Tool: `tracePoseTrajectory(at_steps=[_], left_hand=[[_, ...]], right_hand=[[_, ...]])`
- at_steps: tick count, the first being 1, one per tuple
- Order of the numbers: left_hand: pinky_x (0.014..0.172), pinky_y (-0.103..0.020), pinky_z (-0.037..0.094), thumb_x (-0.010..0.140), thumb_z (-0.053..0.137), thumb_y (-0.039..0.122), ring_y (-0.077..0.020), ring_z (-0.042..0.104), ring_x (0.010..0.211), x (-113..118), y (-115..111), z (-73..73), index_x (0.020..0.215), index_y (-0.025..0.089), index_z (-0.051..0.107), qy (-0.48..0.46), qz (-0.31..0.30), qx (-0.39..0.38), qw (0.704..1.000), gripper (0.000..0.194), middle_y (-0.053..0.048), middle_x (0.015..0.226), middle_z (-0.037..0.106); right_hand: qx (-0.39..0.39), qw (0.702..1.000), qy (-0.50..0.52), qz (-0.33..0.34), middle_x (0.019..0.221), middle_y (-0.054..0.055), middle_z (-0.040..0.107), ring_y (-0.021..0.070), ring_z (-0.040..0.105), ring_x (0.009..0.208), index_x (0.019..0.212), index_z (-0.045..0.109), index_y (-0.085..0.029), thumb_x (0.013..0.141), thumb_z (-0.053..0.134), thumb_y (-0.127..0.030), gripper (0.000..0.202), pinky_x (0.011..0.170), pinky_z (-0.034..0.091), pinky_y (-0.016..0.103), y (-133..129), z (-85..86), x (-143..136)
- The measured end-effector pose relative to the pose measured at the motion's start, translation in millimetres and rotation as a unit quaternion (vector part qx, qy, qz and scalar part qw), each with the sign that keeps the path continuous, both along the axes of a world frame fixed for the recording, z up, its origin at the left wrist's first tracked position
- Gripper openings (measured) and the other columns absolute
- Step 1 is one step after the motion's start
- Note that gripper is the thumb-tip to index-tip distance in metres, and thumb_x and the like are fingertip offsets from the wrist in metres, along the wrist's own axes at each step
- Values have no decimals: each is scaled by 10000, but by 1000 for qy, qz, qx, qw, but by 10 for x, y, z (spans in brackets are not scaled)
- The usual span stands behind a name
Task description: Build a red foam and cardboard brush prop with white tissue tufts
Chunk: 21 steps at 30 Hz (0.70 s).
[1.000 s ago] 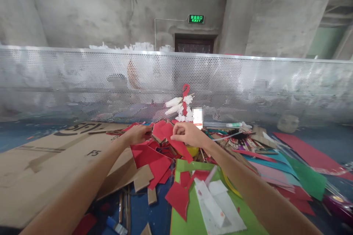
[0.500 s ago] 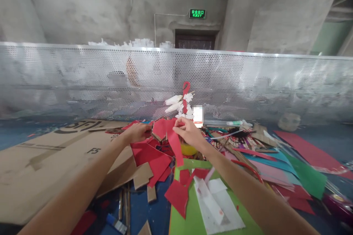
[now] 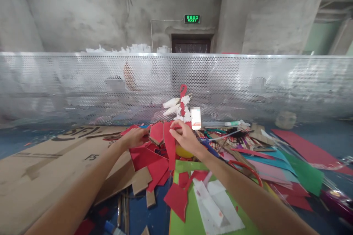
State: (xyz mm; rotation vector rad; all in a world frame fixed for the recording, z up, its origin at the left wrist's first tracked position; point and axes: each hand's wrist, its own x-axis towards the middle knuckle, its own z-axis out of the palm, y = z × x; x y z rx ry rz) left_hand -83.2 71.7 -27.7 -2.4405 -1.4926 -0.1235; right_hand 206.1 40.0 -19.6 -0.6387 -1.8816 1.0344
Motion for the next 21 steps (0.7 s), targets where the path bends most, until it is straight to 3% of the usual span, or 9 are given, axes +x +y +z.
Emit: tracePoseTrajectory(at_steps=[16,19,21], left_hand=[[735,-293,494,848,525,230,-261,710,947,-5,-7,-3,918,250,690,-7,-3,-6,1000,181,-75,1010,759],[803,-304,509,863,524,239,-261,692,1021,-25,-7,0,1088,267,664,-31,-29,-14,999,266,-66,1122,733],[899,-338,507,868,548,259,-271,647,1127,-61,-21,38,1295,261,562,-53,-65,-17,996,427,-92,1269,664]], right_hand=[[34,999,-16,-4,615,-61,476,149,502,501,1031,440,-277,930,516,-434,202,495,417,260,49,-26,-1],[40,999,-13,-8,630,-59,485,147,513,509,1023,444,-277,928,523,-431,197,503,421,260,40,-21,-1],[41,999,-17,-10,638,-57,498,144,515,503,1027,446,-276,930,522,-429,196,502,424,260,31,-15,0]])
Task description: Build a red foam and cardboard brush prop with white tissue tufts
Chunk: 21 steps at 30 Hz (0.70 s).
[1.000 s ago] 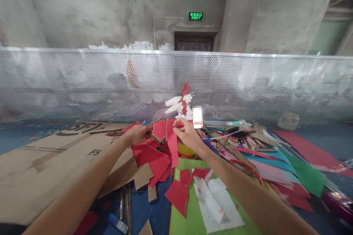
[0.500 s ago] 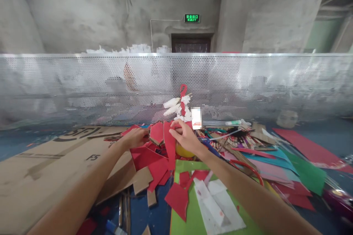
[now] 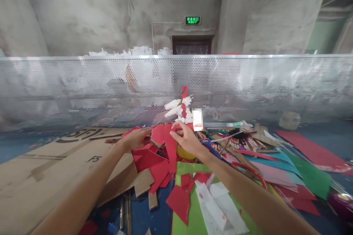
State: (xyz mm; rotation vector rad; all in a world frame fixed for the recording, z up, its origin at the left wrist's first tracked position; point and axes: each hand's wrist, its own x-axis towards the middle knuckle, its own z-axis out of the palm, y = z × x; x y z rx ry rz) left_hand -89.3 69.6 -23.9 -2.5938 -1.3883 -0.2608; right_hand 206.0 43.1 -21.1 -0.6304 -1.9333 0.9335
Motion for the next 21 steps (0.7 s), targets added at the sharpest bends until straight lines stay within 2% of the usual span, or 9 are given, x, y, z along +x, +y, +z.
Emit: tracePoseTrajectory(at_steps=[3,6,11,15,19,21], left_hand=[[1036,-378,462,889,595,351,-280,519,1310,-63,-62,129,1529,232,269,-41,-53,-14,998,728,-151,1490,470],[1094,-383,430,912,591,416,-283,417,1404,-65,-182,308,1580,242,92,-68,-76,-4,995,852,-159,1609,270],[1158,-492,346,922,573,313,-332,270,1481,116,-409,504,1581,323,114,7,-117,95,988,803,-113,1660,131],[1137,-526,368,890,584,202,-356,314,1459,256,-523,546,1558,410,196,67,-160,151,973,800,-88,1668,72],[1105,-511,413,847,554,122,-356,356,1439,340,-636,660,1532,454,258,99,-141,114,978,816,-43,1674,56],[1095,-478,431,860,513,121,-334,336,1454,378,-690,736,1544,430,237,71,-132,73,986,799,-41,1674,73]], right_hand=[[2,1000,-2,0,633,-58,504,141,511,493,1031,445,-275,934,520,-420,189,495,421,257,-9,3,0],[4,1000,0,-3,628,-61,496,139,510,498,1025,448,-272,935,521,-408,179,491,419,250,-5,-2,-2],[1,1000,23,10,628,-67,497,127,505,485,1008,456,-268,925,544,-392,173,469,416,232,13,-16,-11],[-19,999,32,24,629,-65,528,126,511,469,1011,453,-265,922,544,-389,177,444,409,224,7,-4,-2],[-11,999,40,20,647,-58,559,117,513,462,1003,469,-264,917,552,-360,153,439,389,216,-15,23,19],[-20,999,37,23,617,-67,548,117,503,425,997,462,-267,915,554,-355,151,416,374,218,-17,32,25]])
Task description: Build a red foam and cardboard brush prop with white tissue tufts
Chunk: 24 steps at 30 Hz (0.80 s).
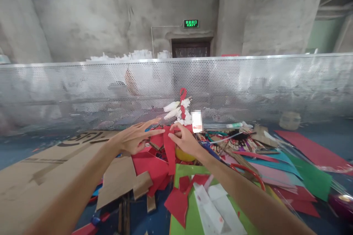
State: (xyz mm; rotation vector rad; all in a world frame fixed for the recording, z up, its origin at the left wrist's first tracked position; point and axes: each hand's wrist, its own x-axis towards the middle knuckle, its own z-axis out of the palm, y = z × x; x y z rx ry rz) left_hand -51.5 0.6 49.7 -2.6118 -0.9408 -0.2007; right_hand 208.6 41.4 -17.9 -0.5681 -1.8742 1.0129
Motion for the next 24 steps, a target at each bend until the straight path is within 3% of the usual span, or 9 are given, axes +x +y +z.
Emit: tracePoseTrajectory(at_steps=[3,5,7,10,14,18,24], left_hand=[[1129,-471,390,956,447,236,-309,308,1471,80,-22,47,1565,366,178,-133,22,-56,989,678,-62,1659,175],[1129,-462,391,1005,397,363,-298,378,1436,158,15,7,1568,326,166,-241,53,-100,964,610,-84,1634,255],[1120,-449,401,998,402,486,-295,447,1389,249,74,-70,1550,290,237,-288,81,-152,942,608,-100,1604,329],[1156,-459,341,932,495,593,-306,458,1371,377,142,-175,1466,251,405,-283,116,-176,936,640,-100,1525,461],[1114,-446,378,895,544,613,-298,544,1266,476,139,-195,1338,245,521,-305,128,-183,926,576,-81,1394,586],[1063,-420,425,883,558,597,-289,578,1205,520,89,-149,1271,247,562,-324,129,-198,916,523,-61,1330,621],[1054,-399,434,871,583,577,-274,591,1176,539,92,-138,1245,245,577,-335,122,-212,910,500,-47,1295,634]], right_hand=[[-4,1000,-2,2,584,-77,523,122,501,407,988,462,-272,912,562,-349,148,413,385,224,8,1,-3],[-3,1000,-1,6,595,-70,539,127,512,421,995,465,-275,915,562,-353,147,424,404,230,14,-6,-10],[-1,1000,-3,10,616,-61,562,127,519,428,1004,468,-278,918,562,-357,150,428,413,233,15,-14,-19],[-1,1000,-5,9,632,-56,582,122,517,414,1013,473,-278,918,564,-356,153,419,404,229,6,-16,-24],[2,1000,-8,8,604,-63,579,118,508,411,1013,478,-275,913,573,-342,153,429,396,223,-6,2,-8],[2,1000,4,3,569,-80,545,119,512,441,1064,473,-273,886,633,-384,264,452,396,218,28,-4,4],[-66,998,23,3,630,-67,560,95,497,446,1076,500,-247,831,701,-403,354,396,355,192,114,-34,-10]])
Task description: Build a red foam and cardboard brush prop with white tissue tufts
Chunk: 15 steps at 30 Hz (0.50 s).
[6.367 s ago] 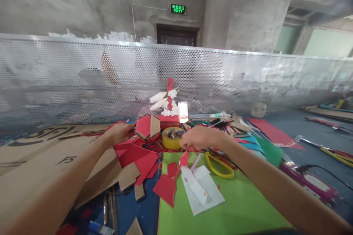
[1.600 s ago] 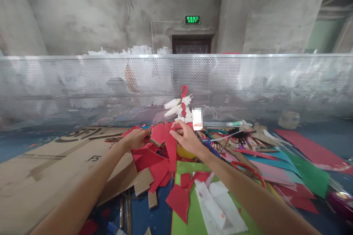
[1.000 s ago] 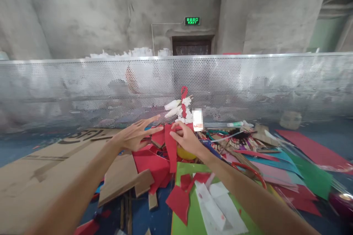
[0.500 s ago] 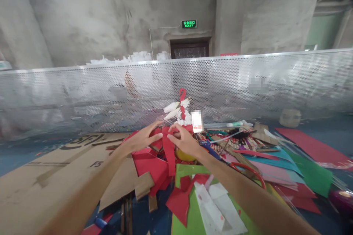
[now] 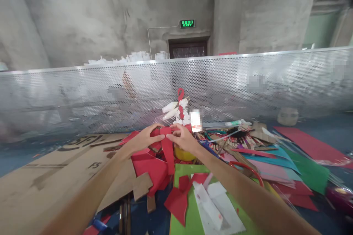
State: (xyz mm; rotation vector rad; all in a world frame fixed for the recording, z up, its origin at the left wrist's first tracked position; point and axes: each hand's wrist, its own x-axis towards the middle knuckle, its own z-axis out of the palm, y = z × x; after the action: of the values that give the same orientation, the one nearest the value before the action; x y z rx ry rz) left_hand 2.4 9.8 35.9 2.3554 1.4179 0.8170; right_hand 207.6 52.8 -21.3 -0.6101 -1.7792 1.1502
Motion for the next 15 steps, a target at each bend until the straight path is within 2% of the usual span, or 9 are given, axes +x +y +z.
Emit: tracePoseTrajectory(at_steps=[8,15], left_hand=[[984,-412,491,859,584,604,-280,616,1122,-24,35,-9,1238,246,587,-20,-6,-23,1000,521,-60,1250,650],[1044,-449,438,870,552,625,-296,586,1171,-53,70,-29,1262,237,575,-3,4,-9,1000,552,-81,1294,632]], right_hand=[[-26,999,22,4,667,-68,570,71,454,391,1017,506,-232,823,673,-312,267,325,309,181,-32,64,0],[-39,999,33,12,646,-71,561,92,512,439,1019,495,-227,813,683,-317,293,340,336,177,-43,62,-8]])
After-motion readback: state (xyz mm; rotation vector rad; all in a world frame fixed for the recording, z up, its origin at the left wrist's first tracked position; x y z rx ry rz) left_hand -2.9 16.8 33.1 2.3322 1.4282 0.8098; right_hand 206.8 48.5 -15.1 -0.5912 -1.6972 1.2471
